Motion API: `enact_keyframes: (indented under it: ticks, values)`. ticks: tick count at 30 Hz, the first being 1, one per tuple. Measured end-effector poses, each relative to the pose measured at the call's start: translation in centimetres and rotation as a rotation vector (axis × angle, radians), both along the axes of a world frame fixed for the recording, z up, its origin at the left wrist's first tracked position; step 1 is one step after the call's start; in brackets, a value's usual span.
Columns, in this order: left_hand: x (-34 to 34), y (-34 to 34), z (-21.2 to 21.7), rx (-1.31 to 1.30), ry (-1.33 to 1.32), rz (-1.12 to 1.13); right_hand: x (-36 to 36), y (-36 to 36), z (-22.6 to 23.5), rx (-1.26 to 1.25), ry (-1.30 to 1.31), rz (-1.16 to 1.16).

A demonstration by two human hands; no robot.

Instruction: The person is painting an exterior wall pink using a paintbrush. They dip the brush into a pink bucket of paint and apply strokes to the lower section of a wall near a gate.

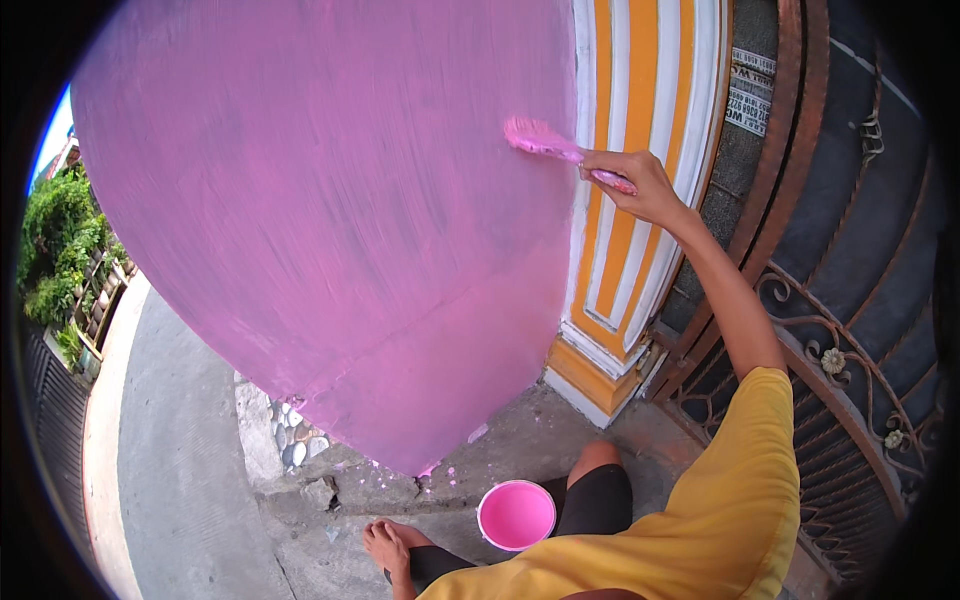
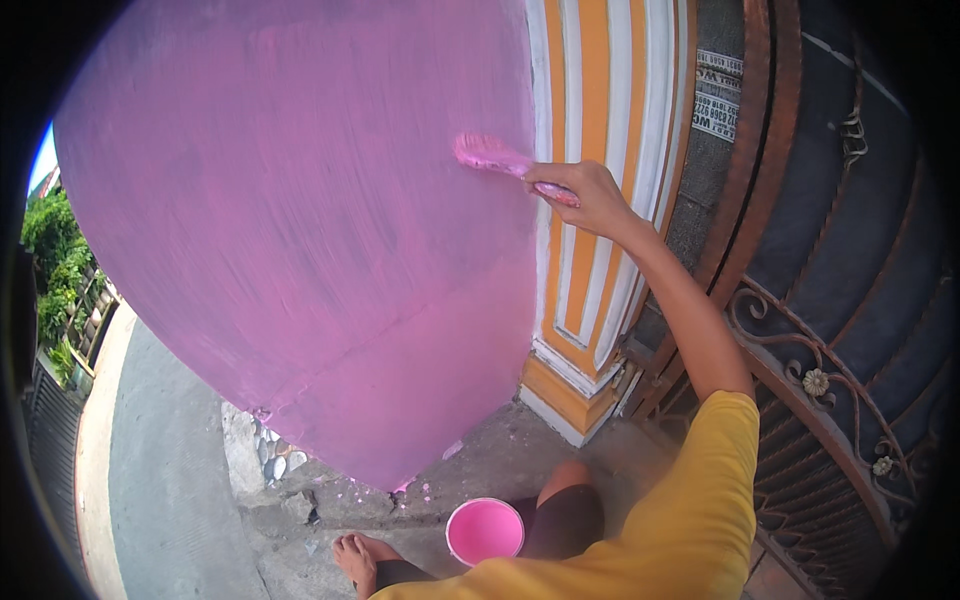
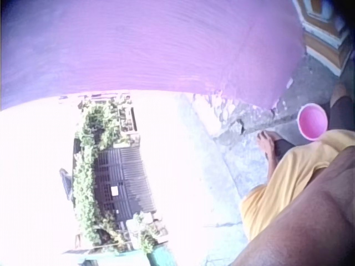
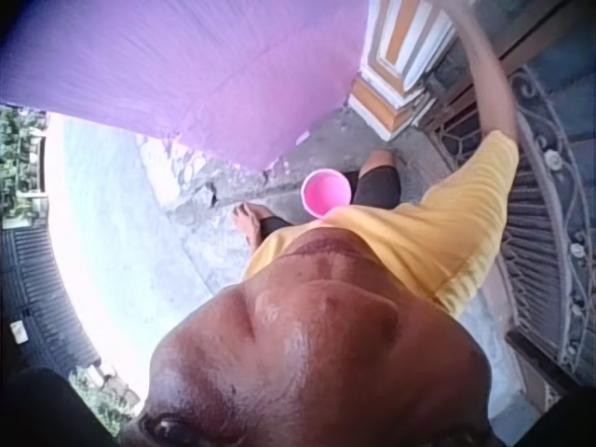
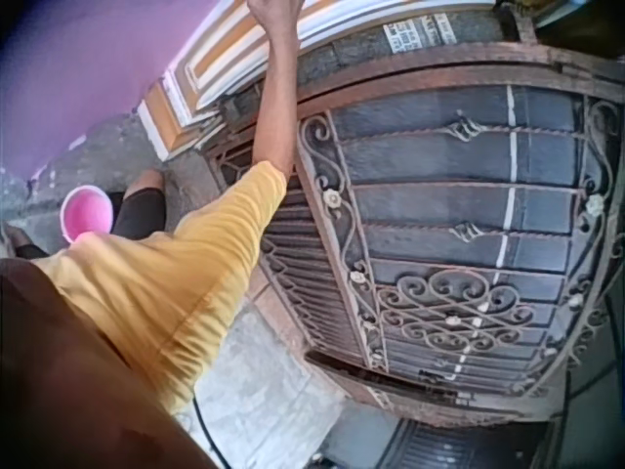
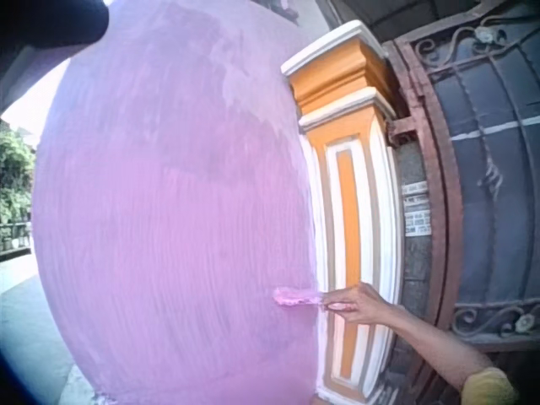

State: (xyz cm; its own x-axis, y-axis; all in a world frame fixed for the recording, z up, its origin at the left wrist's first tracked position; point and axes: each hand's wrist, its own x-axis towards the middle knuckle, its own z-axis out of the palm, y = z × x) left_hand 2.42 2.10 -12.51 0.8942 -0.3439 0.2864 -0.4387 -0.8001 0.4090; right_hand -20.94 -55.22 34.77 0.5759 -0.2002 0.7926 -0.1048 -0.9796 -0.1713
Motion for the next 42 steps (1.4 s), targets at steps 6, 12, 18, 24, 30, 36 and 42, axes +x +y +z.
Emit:
enact_keyframes:
  ticks: [6, 12, 18, 24, 30, 36, 42]
  values:
    - [-0.2, -1.7, 1.1, 0.038, 0.026, 0.017, -0.3, -0.2, 5.7, 0.117, 0.292, 0.016]
    - [0.1, -1.8, 0.7, 0.045, 0.024, -0.027, 0.8, -4.0, 13.8, -0.104, -0.213, -0.114]
    - [0.4, -0.7, 0.7, 0.064, 0.015, -0.015, 5.0, -4.3, 9.6, -0.267, -0.45, -0.08]
    - [-0.2, -1.1, 0.7, 0.054, 0.039, 0.011, -0.5, 0.7, -6.1, -0.026, 0.043, -0.013]
    - [0.2, -1.4, 1.1, 0.08, 0.007, -0.02, 1.6, 1.4, 1.0, 0.039, 0.425, -0.034]
    - [-0.4, -1.9, 1.1, 0.055, 0.068, -0.006, 1.7, -0.7, 4.5, -0.344, -0.174, 0.001]
    - [-0.2, -1.0, 1.0, 0.045, 0.026, 0.0, 3.0, 1.9, -8.5, -0.019, -0.081, -0.021]
